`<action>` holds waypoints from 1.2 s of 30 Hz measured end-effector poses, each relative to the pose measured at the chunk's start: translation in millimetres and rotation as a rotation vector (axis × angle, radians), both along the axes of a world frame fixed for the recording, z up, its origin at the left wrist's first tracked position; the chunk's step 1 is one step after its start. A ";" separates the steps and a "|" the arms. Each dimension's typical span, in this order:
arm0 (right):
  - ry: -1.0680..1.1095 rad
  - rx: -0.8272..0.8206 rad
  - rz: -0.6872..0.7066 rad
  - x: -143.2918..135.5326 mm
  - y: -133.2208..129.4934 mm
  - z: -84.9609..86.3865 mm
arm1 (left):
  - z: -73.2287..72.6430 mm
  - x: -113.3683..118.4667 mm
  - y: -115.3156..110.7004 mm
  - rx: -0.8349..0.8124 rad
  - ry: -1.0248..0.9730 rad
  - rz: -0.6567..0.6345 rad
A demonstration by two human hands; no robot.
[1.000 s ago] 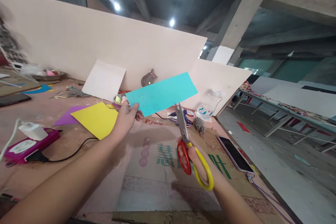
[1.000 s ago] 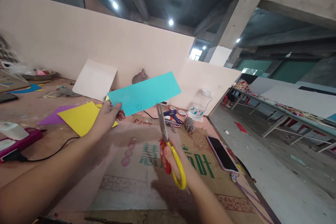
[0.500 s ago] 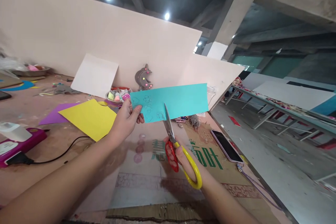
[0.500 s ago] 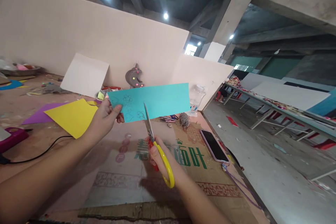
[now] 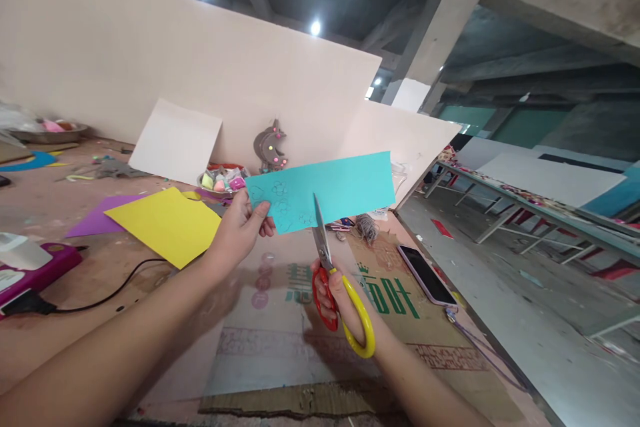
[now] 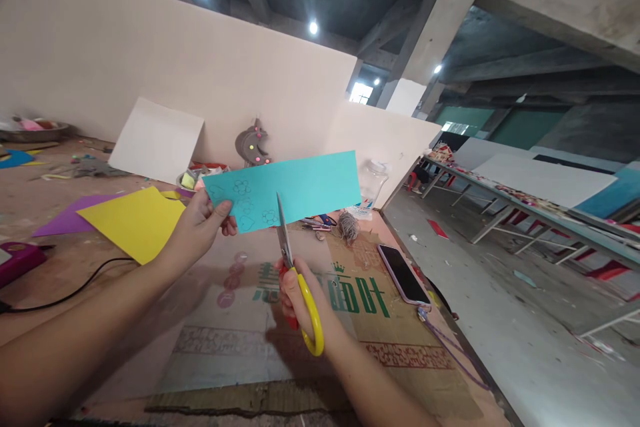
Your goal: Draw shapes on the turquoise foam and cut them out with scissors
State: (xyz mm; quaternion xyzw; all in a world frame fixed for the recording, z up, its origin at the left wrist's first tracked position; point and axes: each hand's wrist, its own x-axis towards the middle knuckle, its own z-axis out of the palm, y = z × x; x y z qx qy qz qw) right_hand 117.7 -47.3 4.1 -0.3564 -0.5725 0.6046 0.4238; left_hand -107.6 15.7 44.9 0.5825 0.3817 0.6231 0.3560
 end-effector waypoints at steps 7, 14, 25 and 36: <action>-0.085 -0.011 -0.026 1.4 -2.4 2.6 | -1.3 -4.0 3.9 0.020 -0.010 -0.022; -0.076 -0.031 -0.047 -2.3 -2.1 3.4 | 3.1 -5.3 2.8 0.014 -0.034 -0.021; -0.088 0.014 -0.070 -6.2 -6.7 4.4 | -7.4 8.2 1.5 -0.194 0.013 -0.059; -0.034 -0.014 -0.052 -11.4 -7.5 0.1 | -6.2 5.0 0.5 -0.159 0.065 0.000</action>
